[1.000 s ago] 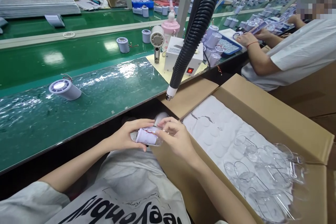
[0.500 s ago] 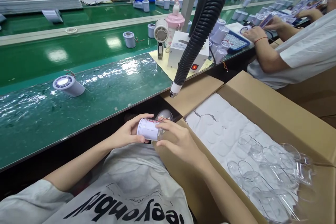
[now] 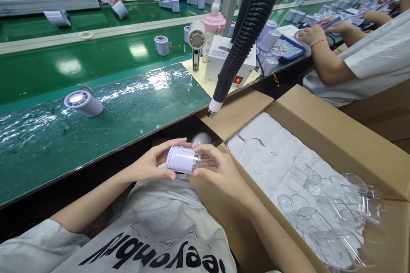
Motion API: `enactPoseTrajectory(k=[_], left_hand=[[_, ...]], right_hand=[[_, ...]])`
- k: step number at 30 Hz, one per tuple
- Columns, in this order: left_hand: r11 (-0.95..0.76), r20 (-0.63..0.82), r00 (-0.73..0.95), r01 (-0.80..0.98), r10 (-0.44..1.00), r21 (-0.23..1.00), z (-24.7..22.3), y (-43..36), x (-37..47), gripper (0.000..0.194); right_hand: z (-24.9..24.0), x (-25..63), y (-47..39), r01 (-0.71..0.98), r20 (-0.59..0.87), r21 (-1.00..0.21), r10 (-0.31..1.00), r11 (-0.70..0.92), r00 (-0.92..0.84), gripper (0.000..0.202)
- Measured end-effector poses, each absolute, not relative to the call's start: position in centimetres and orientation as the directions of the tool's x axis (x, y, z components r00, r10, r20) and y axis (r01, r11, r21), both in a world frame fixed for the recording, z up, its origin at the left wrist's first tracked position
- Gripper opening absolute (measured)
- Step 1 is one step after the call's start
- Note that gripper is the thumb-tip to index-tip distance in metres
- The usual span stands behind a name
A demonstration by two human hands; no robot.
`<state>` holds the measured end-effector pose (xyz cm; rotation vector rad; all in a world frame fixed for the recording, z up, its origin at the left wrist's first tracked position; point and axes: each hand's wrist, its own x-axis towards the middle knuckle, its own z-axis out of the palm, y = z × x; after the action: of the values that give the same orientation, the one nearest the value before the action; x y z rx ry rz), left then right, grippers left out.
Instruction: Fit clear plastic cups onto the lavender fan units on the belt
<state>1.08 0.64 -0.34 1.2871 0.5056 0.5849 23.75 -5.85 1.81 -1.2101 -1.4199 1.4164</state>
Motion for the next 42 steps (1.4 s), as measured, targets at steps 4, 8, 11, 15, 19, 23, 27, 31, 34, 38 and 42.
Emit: enactPoseTrajectory(k=[4,8,11,15,19,23,27,31,34,38,42], left_hand=[[0.308,-0.113,0.69,-0.166,0.715,0.937,-1.4,3.2,3.3,0.08],[0.295,-0.116,0.675,-0.156,0.728,0.943,-1.9,7.2,7.0,0.07],[0.256,-0.094,0.707,-0.125,0.701,0.959,-1.7,9.5,9.3,0.063],[0.222,-0.094,0.727,-0.081,0.68,0.972,-1.5,10.9,10.2,0.057],[0.185,-0.077,0.721,-0.072,0.689,0.98,-1.6,10.1,8.6,0.062],[0.142,-0.059,0.758,-0.045,0.65,0.989,-1.1,7.6,5.5,0.07],[-0.017,0.045,0.809,-0.043,0.586,0.999,0.0,4.7,3.2,0.073],[-0.098,0.098,0.804,-0.049,0.587,0.994,1.4,2.8,2.2,0.076],[-0.165,0.146,0.801,-0.059,0.581,0.984,2.1,2.1,1.9,0.076],[-0.216,0.182,0.803,-0.068,0.567,0.974,2.5,1.8,1.6,0.078],[-0.237,0.178,0.801,-0.047,0.572,0.97,2.5,1.6,1.4,0.079]], right_hand=[[-1.0,23.7,-4.7,-0.16,-0.1,-0.981,0.993,-0.108,-0.059,0.042],[-4.1,23.9,-2.8,-0.272,-0.08,-0.962,0.982,-0.031,0.173,0.056],[-5.5,24.3,-1.5,-0.269,-0.05,-0.963,0.963,0.024,0.265,0.062],[-6.0,24.8,-0.5,-0.254,-0.029,-0.966,0.955,0.049,0.295,0.063],[-5.1,25.0,-0.7,-0.195,0.012,-0.979,0.975,0.056,0.223,0.057],[-3.1,25.1,-2.4,-0.084,0.042,-0.995,0.997,0.047,0.066,0.046],[-0.5,25.2,-4.7,0.232,0.13,-0.959,0.982,0.16,-0.14,0.039],[1.9,24.9,-6.0,0.307,0.108,-0.936,0.971,0.171,-0.211,0.038],[3.0,24.5,-6.5,0.254,0.04,-0.963,0.977,0.095,-0.211,0.038],[3.3,24.3,-6.8,0.18,-0.05,-0.984,0.98,-0.015,-0.192,0.036],[2.9,24.1,-6.8,0.057,-0.102,-0.994,0.978,-0.093,-0.183,0.037]])
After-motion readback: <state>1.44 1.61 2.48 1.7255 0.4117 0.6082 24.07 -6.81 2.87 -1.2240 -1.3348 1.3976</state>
